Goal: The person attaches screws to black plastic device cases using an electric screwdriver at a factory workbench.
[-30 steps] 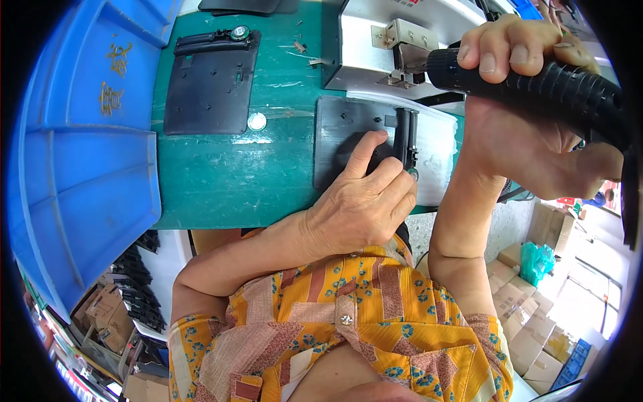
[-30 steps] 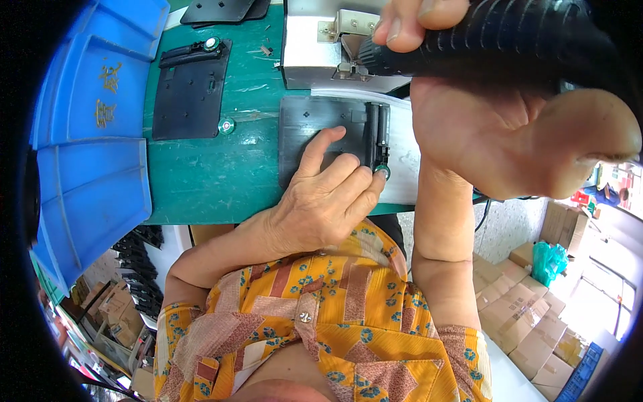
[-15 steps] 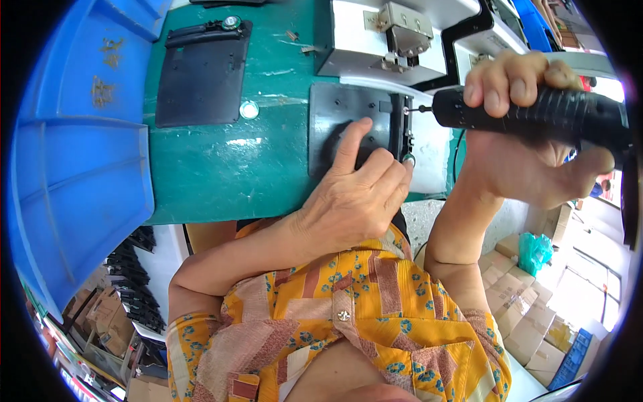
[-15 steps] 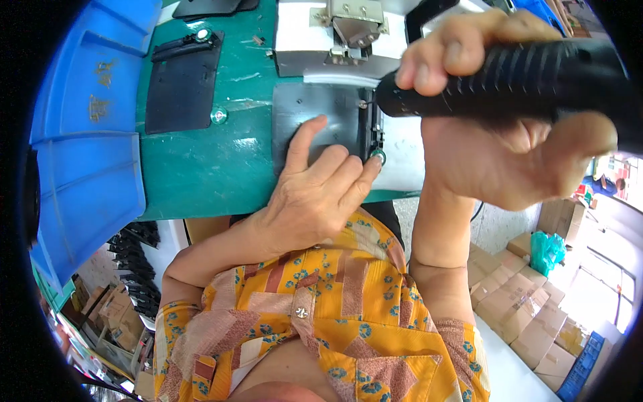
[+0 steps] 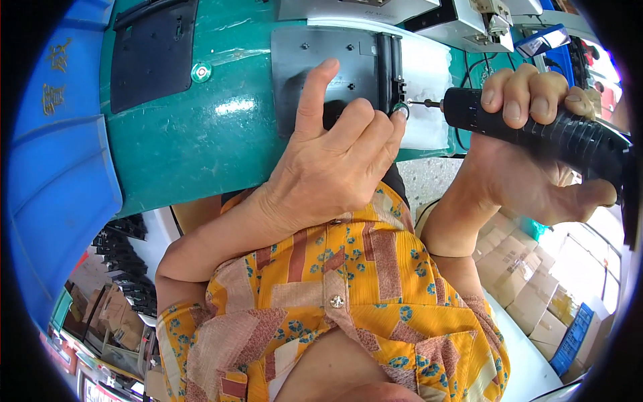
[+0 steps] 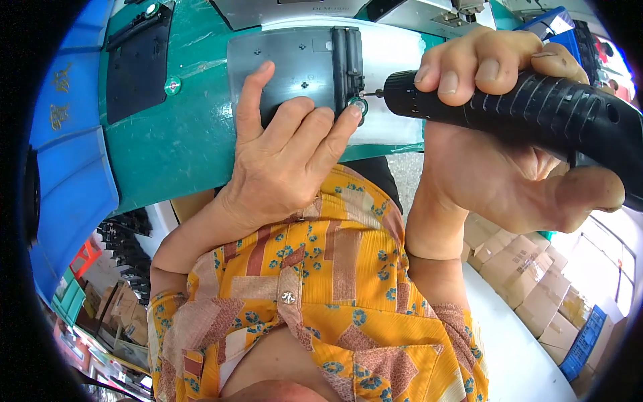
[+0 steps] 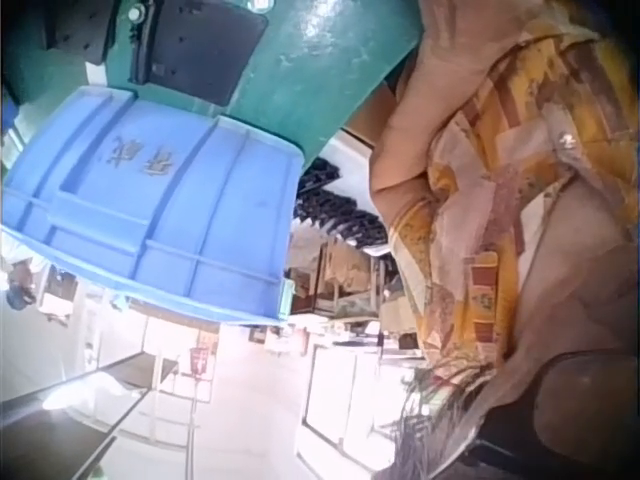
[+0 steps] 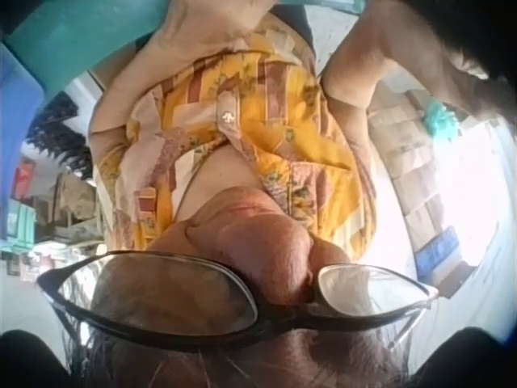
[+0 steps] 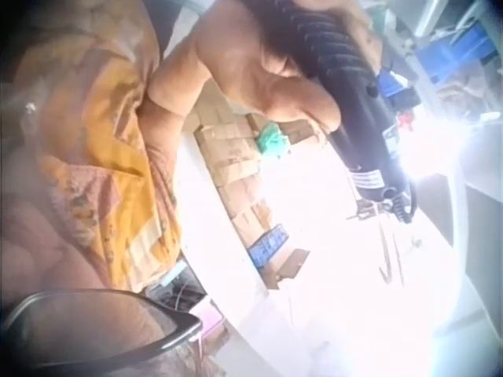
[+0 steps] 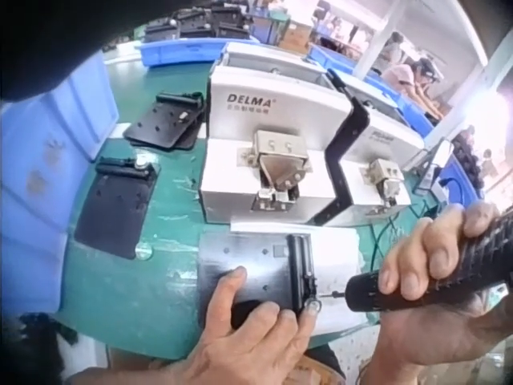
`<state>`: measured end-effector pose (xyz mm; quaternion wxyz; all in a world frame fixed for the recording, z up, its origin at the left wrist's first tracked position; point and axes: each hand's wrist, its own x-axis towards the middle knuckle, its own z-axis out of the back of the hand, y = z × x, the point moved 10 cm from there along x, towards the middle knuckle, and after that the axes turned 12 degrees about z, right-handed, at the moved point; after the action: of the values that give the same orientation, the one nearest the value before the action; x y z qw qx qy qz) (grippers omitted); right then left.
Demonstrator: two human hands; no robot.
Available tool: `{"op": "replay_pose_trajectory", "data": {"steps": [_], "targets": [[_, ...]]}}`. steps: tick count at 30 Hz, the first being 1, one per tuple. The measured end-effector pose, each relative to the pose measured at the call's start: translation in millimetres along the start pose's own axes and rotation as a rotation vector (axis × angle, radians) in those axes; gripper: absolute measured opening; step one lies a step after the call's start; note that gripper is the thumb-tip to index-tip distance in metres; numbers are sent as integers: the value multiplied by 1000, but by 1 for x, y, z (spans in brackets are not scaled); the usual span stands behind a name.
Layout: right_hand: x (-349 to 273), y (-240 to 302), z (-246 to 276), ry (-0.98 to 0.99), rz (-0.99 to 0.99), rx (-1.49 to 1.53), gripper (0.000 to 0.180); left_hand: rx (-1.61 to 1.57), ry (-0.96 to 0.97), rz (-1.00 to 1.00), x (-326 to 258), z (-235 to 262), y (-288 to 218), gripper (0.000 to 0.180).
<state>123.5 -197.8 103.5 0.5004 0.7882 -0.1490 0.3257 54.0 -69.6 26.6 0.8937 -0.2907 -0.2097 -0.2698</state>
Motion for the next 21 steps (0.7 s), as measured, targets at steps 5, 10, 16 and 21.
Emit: {"op": "replay_pose_trajectory", "data": {"steps": [5, 10, 16, 21], "targets": [[-2, -2, -2, 36, -5, 9, 80, 1, 2, 2, -1, 0, -1, 39], [-6, -7, 0, 22, 5, 13, 83, 5, 23, 5, 0, 0, -1, 40], [-6, -9, -3, 65, 7, 30, 84, 12, 9, 14, 0, -1, -2, 40], [-4, -9, -11, 121, 7, -34, 84, -5, 19, 26, 1, 0, -3, 41]]}}
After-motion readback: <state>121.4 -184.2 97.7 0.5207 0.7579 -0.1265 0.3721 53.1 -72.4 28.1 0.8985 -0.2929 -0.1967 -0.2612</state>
